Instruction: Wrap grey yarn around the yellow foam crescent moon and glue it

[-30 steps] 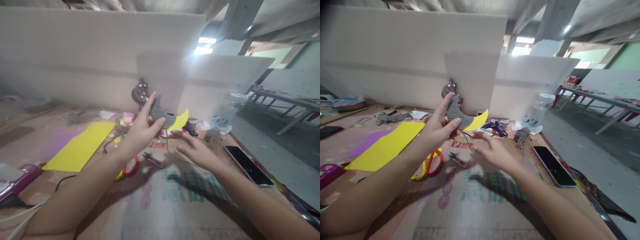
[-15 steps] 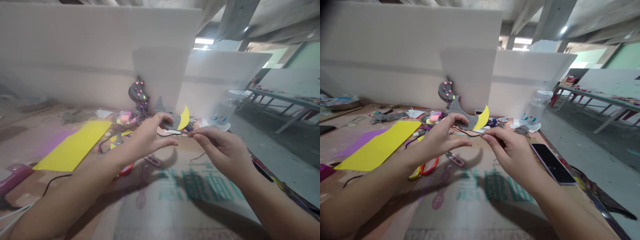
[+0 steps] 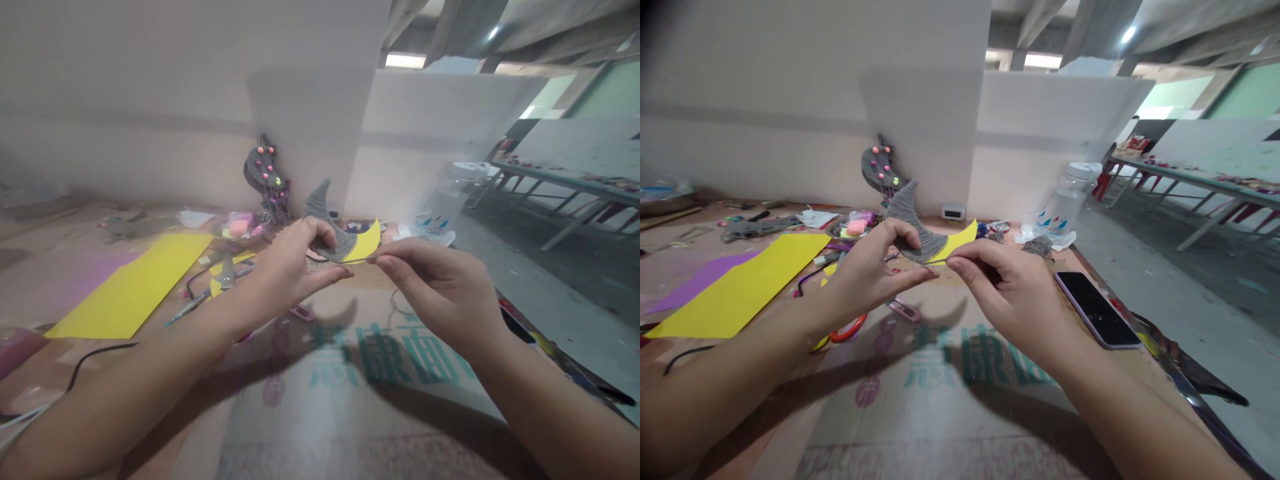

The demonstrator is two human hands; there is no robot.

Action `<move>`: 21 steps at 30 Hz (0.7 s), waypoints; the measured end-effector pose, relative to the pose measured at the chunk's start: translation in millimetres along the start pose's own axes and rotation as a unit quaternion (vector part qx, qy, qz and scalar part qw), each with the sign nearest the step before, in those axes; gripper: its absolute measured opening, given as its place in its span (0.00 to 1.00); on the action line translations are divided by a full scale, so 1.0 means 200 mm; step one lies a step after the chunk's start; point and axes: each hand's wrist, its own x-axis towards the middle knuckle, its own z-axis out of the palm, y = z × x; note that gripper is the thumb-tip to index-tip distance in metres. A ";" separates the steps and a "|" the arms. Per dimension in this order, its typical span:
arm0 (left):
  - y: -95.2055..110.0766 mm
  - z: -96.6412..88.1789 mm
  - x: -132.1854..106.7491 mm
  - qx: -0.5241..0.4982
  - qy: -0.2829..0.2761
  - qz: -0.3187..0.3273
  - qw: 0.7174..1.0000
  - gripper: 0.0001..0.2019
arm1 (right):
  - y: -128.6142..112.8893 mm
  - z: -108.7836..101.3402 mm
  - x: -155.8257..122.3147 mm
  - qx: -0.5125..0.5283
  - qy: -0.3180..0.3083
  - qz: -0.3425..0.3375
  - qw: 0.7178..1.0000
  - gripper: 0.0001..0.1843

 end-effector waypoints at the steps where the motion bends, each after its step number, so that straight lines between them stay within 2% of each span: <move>1: 0.00 0.00 0.00 -0.007 0.003 0.004 1.000 0.17 | 0.00 0.00 0.00 0.001 0.005 0.006 1.000 0.08; 8: 0.03 -0.04 0.00 -0.053 0.012 0.020 0.998 0.15 | 0.04 -0.04 0.05 0.017 0.035 0.058 0.998 0.07; 10: 0.03 -0.05 0.00 -0.058 0.006 0.036 0.998 0.15 | 0.06 -0.06 0.06 0.005 0.014 0.074 0.997 0.09; 14: 0.03 -0.07 0.00 -0.043 -0.012 0.092 0.995 0.15 | 0.09 -0.08 0.08 -0.040 -0.068 0.071 0.994 0.19; 18: 0.02 -0.12 0.01 -0.038 -0.052 0.123 0.990 0.14 | 0.10 -0.09 0.09 -0.044 -0.124 0.073 0.989 0.16; 21: 0.00 -0.15 0.01 -0.043 -0.087 0.116 0.988 0.15 | 0.11 -0.08 0.09 -0.023 -0.115 0.077 0.990 0.11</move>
